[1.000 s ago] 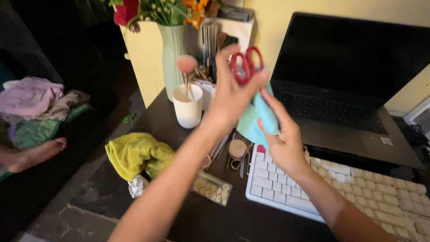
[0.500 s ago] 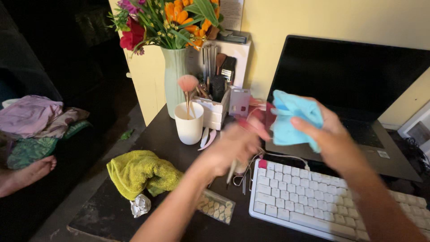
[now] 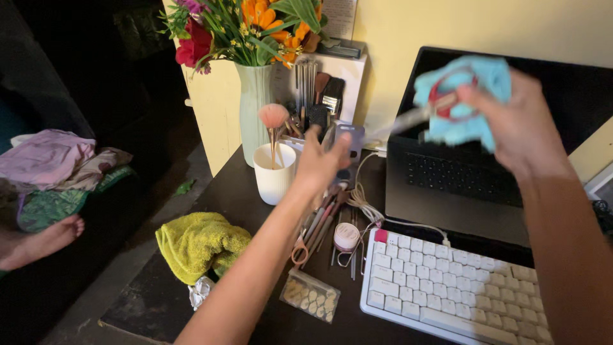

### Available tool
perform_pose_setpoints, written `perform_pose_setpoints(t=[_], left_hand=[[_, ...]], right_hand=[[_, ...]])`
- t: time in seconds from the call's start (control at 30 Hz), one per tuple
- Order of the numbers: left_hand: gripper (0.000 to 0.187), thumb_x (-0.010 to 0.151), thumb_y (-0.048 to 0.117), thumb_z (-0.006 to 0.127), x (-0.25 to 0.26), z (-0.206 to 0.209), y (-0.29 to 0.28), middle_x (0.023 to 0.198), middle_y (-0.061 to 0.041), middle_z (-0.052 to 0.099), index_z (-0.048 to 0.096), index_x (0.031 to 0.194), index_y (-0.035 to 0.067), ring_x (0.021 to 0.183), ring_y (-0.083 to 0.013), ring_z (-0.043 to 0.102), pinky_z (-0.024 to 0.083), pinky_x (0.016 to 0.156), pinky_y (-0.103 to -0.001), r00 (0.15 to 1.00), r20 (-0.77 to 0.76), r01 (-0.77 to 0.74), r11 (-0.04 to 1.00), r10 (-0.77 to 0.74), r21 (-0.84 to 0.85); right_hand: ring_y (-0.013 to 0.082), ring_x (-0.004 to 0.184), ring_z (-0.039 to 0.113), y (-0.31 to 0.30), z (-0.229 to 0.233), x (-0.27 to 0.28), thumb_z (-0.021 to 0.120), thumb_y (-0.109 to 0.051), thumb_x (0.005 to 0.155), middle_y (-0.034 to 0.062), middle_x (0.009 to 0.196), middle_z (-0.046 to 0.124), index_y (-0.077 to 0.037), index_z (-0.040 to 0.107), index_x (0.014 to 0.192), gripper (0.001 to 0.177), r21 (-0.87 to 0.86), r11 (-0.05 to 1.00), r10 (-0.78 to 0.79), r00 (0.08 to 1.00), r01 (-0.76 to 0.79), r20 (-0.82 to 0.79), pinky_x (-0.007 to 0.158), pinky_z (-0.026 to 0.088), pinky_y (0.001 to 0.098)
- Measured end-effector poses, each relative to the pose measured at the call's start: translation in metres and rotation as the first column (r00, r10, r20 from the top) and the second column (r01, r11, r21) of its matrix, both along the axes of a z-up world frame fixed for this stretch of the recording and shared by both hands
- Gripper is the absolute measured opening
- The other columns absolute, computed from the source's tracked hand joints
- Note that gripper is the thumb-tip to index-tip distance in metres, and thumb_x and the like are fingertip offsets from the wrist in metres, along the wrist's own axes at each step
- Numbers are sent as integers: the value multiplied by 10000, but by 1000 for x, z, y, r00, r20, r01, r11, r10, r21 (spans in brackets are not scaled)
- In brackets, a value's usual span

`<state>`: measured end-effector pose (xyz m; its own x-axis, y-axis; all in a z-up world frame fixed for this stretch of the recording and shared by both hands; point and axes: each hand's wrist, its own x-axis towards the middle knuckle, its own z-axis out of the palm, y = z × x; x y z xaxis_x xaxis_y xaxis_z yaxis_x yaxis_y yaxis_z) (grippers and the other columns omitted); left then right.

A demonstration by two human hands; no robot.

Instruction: The person wipes items on a desk with a blue cloth, including scissors and small tools, and wipes the desk surface. They arrange makeup brushes into a cup, reposition bottles and containers, and finally straighten the keyboard in front of the laptop.

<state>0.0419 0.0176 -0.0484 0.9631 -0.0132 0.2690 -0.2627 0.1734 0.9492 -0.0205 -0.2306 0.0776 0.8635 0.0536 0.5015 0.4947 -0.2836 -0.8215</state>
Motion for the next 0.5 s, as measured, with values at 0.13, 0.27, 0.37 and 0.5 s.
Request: perform_pose_setpoints(t=[0.13, 0.27, 0.37, 0.5], left_hand=[[798, 902, 87, 636, 42, 1, -3, 1399, -152, 375, 100, 1478, -45, 840, -222, 661, 604, 695, -342, 988, -83, -134, 991, 133, 3], [676, 839, -88, 634, 78, -11, -1, 1400, -230, 347, 205, 1361, -103, 874, -206, 661, 635, 652, -340, 949, 97, -296, 953, 301, -65], [747, 845, -134, 501, 102, -21, 5, 1334, -219, 419, 57, 1435, -25, 813, -226, 682, 605, 613, -354, 964, -89, -261, 954, 250, -148], [684, 860, -133, 467, 119, -34, 8, 1261, -246, 537, 172, 1465, -11, 791, -221, 674, 610, 610, -340, 971, -97, -235, 949, 219, -212]], right_hand=[[231, 934, 764, 15, 12, 50, 616, -56, 1040, 145, 1142, 719, -10, 637, 1284, 250, 67, 993, 83, 982, -95, 168, 710, 677, 343], [202, 871, 754, 33, 5, 99, 709, -131, 984, 100, 1047, 748, -26, 692, 1202, 243, -19, 996, -84, 977, 89, 194, 677, 640, 343], [158, 893, 738, 45, 2, 125, 779, -163, 952, 60, 1033, 749, -28, 714, 1171, 266, -93, 979, -145, 941, 181, 307, 746, 625, 312], [161, 819, 692, 58, -2, 146, 816, -191, 932, 97, 926, 736, -9, 716, 1085, 258, -185, 939, -222, 924, 288, 311, 730, 575, 330]])
